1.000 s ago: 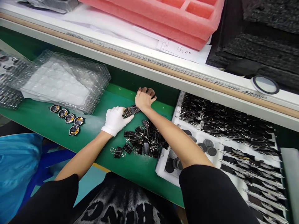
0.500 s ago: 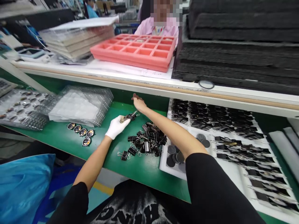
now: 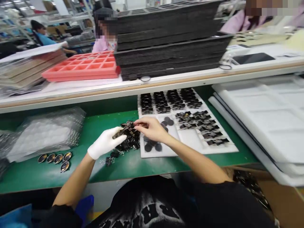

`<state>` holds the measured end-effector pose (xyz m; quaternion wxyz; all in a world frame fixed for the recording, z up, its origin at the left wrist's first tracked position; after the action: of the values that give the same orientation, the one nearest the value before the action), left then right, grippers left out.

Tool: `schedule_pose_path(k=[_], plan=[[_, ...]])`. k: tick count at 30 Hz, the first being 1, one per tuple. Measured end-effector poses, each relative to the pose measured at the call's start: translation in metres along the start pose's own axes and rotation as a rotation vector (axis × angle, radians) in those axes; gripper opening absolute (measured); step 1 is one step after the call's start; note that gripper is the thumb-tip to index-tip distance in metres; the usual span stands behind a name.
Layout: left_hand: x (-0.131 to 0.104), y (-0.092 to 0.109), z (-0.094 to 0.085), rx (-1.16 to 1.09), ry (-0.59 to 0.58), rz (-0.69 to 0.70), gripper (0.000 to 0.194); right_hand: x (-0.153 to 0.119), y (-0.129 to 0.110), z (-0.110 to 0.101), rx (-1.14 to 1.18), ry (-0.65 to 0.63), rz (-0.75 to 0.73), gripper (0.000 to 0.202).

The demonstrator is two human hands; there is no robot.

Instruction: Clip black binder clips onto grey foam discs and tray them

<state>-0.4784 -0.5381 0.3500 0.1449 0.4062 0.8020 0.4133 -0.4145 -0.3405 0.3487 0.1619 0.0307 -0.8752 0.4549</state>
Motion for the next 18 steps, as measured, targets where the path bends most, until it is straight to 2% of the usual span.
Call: schedule_pose_path(k=[3,5,8,10,12,14,16,18], plan=[[0.017,0.036,0.039,0.204,-0.133,0.205,0.028,-0.068,0.009,-0.031,-0.114,0.257,-0.055,0.019],[0.033,0.055,0.069,0.357,-0.188,0.290,0.029,-0.113,0.020,-0.047,-0.266,0.465,-0.061,0.026],[0.065,0.083,0.117,0.531,-0.197,0.366,0.033,-0.177,0.044,-0.066,-0.607,0.863,0.081,0.037],[0.087,0.101,0.153,0.584,-0.203,0.382,0.038,-0.206,0.062,-0.067,-0.804,1.007,0.229,0.032],[0.108,0.116,0.189,0.620,-0.234,0.378,0.041,-0.218,0.081,-0.062,-0.913,0.990,0.366,0.027],[0.123,0.125,0.221,0.663,-0.269,0.367,0.039,-0.220,0.098,-0.054,-0.958,0.901,0.467,0.028],[0.134,0.128,0.244,0.702,-0.291,0.345,0.037,-0.218,0.109,-0.047,-0.970,0.830,0.531,0.030],[0.141,0.125,0.257,0.731,-0.302,0.324,0.039,-0.216,0.114,-0.043,-0.964,0.799,0.565,0.032]])
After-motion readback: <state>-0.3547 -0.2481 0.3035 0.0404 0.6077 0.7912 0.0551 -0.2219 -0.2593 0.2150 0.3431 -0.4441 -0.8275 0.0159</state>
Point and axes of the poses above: each hand's wrist, its own x-axis towards the middle knuckle, its own z-axis out of the palm, y = z × x, the point moved 7 cm from there along x, towards the middle knuckle, and after that the axes turned 14 degrees about -x, right-handed, at the moved point
